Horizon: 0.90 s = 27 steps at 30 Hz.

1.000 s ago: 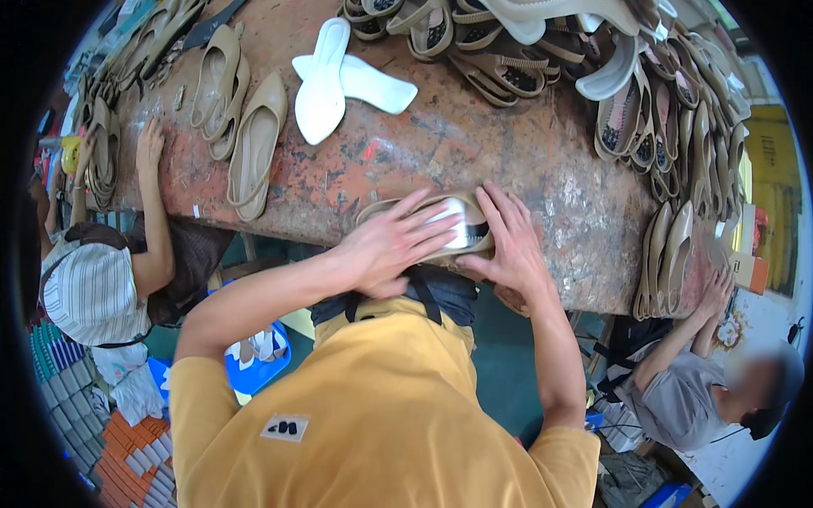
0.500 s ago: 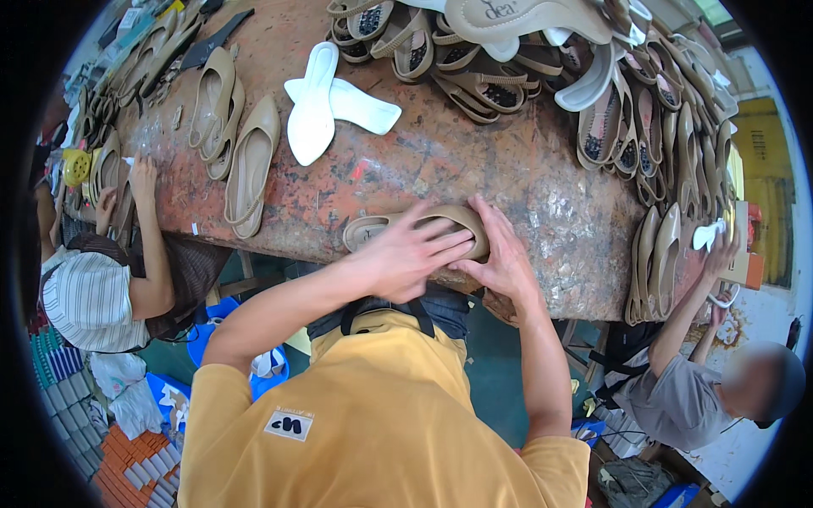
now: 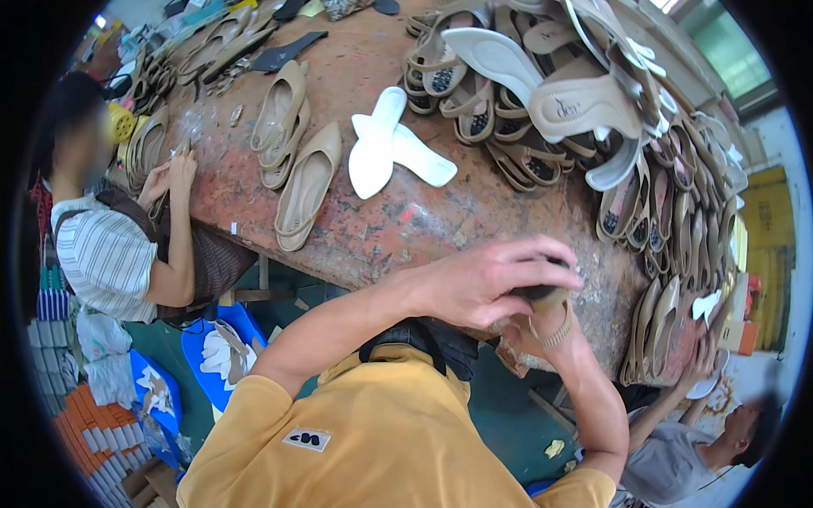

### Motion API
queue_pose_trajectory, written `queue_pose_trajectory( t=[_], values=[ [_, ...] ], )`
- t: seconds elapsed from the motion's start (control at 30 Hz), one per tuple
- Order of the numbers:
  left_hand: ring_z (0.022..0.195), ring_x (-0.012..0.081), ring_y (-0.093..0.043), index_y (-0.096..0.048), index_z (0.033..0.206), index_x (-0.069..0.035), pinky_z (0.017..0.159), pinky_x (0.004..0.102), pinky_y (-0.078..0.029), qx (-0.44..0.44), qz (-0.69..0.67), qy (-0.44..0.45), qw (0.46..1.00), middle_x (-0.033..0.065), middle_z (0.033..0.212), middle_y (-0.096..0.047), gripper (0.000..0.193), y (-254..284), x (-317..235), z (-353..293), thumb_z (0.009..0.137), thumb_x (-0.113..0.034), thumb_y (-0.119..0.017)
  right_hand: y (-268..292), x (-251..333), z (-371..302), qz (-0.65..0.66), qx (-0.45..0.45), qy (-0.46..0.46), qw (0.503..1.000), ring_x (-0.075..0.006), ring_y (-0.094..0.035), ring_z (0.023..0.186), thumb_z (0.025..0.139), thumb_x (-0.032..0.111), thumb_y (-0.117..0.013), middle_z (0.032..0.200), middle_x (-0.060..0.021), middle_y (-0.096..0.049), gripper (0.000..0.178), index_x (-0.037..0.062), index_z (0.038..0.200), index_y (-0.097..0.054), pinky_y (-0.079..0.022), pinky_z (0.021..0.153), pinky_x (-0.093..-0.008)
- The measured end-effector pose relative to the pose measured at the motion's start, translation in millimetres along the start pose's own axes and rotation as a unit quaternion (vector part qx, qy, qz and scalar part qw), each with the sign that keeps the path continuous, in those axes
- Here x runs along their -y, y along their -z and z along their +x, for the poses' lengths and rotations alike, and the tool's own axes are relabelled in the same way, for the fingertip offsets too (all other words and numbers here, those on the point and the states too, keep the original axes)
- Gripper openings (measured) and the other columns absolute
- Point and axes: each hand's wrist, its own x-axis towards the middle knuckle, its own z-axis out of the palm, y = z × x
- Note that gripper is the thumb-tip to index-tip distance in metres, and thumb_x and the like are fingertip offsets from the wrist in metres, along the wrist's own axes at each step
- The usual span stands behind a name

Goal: The person sits on a stool at a workbench, picks up shoes and insoles from the table, and inserts the insoles into the shoes by hand, pressing them into place.

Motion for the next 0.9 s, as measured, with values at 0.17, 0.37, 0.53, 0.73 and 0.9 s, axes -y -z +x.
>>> queue_pose_trajectory(
  t=[0.17,0.37,0.53,0.73,0.9],
  values=[
    [0.135,0.0366,-0.057,-0.054,0.152,-0.013,0.113,0.0439,-0.049,-0.014,0.049,0.134,0.990,0.0146,0.142,-0.055,0.080,63,1,-67,0.078,0.003,-0.079,-16,-25,17,-0.160,0.363,-0.070,0.915,-0.0369,-0.070,0.116,0.077,0.025,-0.087,0.122,-0.0199,-0.072,0.046,0.0084,0.118,-0.075,-0.058,0.096,-0.0499],
    [0.138,0.0411,-0.053,-0.038,0.166,-0.028,0.118,0.0502,-0.044,0.166,0.358,0.333,0.856,0.0148,0.151,-0.051,0.106,103,-31,-180,0.075,-0.004,-0.086,-38,-52,134,0.190,-0.114,-0.024,0.975,-0.0385,-0.058,0.139,0.091,-0.001,-0.071,0.143,-0.0194,-0.065,0.049,0.0085,0.138,-0.068,-0.051,0.110,-0.0439],
    [0.141,0.0392,-0.051,-0.050,0.162,-0.031,0.119,0.0539,-0.042,0.210,0.417,0.292,0.835,0.0146,0.158,-0.048,0.096,62,-7,-158,0.076,-0.011,-0.087,-109,-94,218,0.100,-0.102,0.019,0.990,-0.0335,-0.057,0.140,0.091,-0.004,-0.071,0.144,-0.0186,-0.064,0.051,0.0091,0.140,-0.067,-0.049,0.112,-0.0409],
    [0.118,0.0355,-0.066,-0.072,0.139,-0.012,0.104,0.0440,-0.052,-0.163,0.197,0.251,0.934,0.0159,0.131,-0.070,0.055,129,-56,-195,0.087,-0.022,-0.085,-66,-55,189,0.606,-0.232,-0.001,0.761,-0.0216,-0.070,0.122,0.105,0.005,-0.063,0.134,-0.0124,-0.071,0.030,-0.0003,0.134,-0.064,-0.052,0.108,-0.0361],
    [0.102,0.0359,-0.067,-0.073,0.136,-0.006,0.092,0.0464,-0.054,-0.359,0.465,0.438,0.680,0.0168,0.113,-0.067,0.060,171,-23,-159,0.085,-0.034,-0.087,-65,-52,177,0.571,-0.257,-0.068,0.776,-0.0146,-0.069,0.112,0.109,0.011,-0.062,0.123,-0.0059,-0.073,0.027,0.0014,0.135,-0.062,-0.053,0.102,-0.0322]
  ],
)
